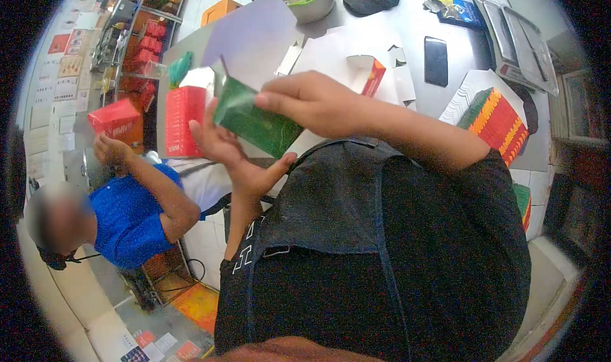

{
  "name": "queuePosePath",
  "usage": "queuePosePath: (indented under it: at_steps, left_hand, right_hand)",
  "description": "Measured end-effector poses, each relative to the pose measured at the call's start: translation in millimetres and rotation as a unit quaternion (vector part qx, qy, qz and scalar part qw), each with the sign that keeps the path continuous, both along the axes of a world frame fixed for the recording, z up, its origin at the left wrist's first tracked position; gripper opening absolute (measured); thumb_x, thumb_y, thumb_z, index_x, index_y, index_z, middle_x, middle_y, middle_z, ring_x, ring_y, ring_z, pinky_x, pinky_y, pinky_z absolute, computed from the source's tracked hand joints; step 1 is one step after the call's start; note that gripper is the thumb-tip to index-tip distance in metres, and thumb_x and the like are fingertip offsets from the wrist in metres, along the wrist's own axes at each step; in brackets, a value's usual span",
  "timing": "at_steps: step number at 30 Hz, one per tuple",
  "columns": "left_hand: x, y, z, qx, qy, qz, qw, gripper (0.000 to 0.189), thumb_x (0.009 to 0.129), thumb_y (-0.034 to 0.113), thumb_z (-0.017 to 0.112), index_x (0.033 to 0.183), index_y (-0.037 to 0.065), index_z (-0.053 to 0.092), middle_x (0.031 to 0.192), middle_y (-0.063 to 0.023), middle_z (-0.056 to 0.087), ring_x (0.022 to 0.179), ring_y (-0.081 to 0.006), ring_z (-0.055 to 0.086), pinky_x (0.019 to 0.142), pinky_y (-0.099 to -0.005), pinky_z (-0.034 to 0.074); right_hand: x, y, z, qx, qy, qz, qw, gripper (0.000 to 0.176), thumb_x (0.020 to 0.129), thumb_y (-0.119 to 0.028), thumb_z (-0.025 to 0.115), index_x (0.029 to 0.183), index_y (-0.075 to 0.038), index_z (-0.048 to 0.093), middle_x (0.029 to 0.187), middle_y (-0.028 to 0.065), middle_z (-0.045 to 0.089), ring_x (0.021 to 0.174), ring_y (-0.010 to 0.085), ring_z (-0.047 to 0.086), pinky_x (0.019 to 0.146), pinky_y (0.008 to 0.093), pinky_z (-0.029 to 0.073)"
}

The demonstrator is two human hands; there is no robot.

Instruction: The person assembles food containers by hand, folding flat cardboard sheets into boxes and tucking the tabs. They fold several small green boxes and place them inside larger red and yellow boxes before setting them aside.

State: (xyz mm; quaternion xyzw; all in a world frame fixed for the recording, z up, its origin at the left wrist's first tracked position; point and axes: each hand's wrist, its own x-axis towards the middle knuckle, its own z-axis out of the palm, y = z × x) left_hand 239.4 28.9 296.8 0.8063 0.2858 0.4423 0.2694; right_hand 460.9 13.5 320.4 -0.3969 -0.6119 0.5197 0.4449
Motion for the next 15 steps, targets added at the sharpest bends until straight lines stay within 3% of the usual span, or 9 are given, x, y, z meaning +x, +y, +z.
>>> queuePosePath:
  at_steps: [1, 4, 7, 9, 12, 15]
  left_hand:
    - [-1.4, 0.6, 17.6, 0.023, 0.061, 0.029, 0.997, 0.131, 0.06, 0.04, 0.097, 0.158, 0.007, 0.019, 0.152, -0.0234, 0.029, 0.137, -0.0385, 0.042, 0.112, -0.0478, 0.041]
    - [-5.0, -0.5, 29.7, 0.113, 0.175, 0.042, 0.977, 0.108, 0.056, 0.039, 0.098, 0.146, 0.007, 0.048, 0.147, -0.0235, 0.038, 0.133, -0.0389, 0.047, 0.109, -0.0484, 0.045]
    - [-4.1, -1.7, 24.9, 0.107, 0.118, 0.023, 0.987, 0.094, 0.054, 0.036, 0.098, 0.135, 0.008, 0.061, 0.142, -0.0229, 0.044, 0.129, -0.0394, 0.051, 0.105, -0.0484, 0.049]
    - [-6.6, -3.1, 21.5, 0.104, 0.113, 0.009, 0.988, 0.094, 0.054, 0.034, 0.098, 0.136, 0.009, 0.061, 0.143, -0.0226, 0.043, 0.129, -0.0391, 0.052, 0.105, -0.0482, 0.049]
    - [-8.1, -0.2, 21.9, 0.124, 0.13, -0.017, 0.984, 0.093, 0.055, 0.033, 0.097, 0.137, 0.009, 0.061, 0.145, -0.0219, 0.042, 0.13, -0.0388, 0.053, 0.104, -0.0481, 0.051]
    - [-4.3, -0.5, 19.6, 0.117, 0.124, -0.029, 0.985, 0.092, 0.055, 0.032, 0.097, 0.137, 0.01, 0.061, 0.145, -0.0213, 0.042, 0.131, -0.0389, 0.052, 0.103, -0.048, 0.051]
  right_hand:
    - [-3.4, -3.0, 0.6, -0.009, 0.018, 0.011, 1.0, 0.047, 0.108, -0.041, 0.052, 0.109, 0.003, 0.068, 0.091, 0.0063, 0.068, 0.089, 0.0131, 0.062, 0.081, 0.0311, 0.051]
    - [-7.0, -5.6, -4.5, -0.043, 0.09, 0.032, 0.995, 0.043, 0.107, -0.039, 0.055, 0.105, 0.002, 0.07, 0.086, 0.0011, 0.066, 0.082, 0.0096, 0.059, 0.074, 0.0285, 0.049]
    - [3.9, -6.5, -7.9, -0.089, 0.109, 0.073, 0.987, 0.042, 0.106, -0.038, 0.057, 0.103, 0.001, 0.071, 0.085, -0.0002, 0.065, 0.08, 0.0086, 0.057, 0.072, 0.0279, 0.048]
    - [6.9, -8.2, -15.2, -0.108, 0.11, 0.089, 0.984, 0.04, 0.105, -0.037, 0.058, 0.102, 0.001, 0.071, 0.084, -0.0005, 0.064, 0.08, 0.0083, 0.057, 0.071, 0.0283, 0.047]
    - [-1.8, -8.8, -17.9, -0.091, 0.093, 0.01, 0.991, 0.039, 0.105, -0.036, 0.058, 0.101, 0.001, 0.07, 0.079, -0.0006, 0.062, 0.079, 0.0092, 0.057, 0.069, 0.0312, 0.047]
    - [-10.2, -6.1, -21.4, 0.021, 0.09, -0.059, 0.994, 0.036, 0.106, -0.034, 0.056, 0.099, 0.0, 0.067, 0.075, 0.0073, 0.063, 0.074, 0.0188, 0.061, 0.069, 0.0366, 0.049]
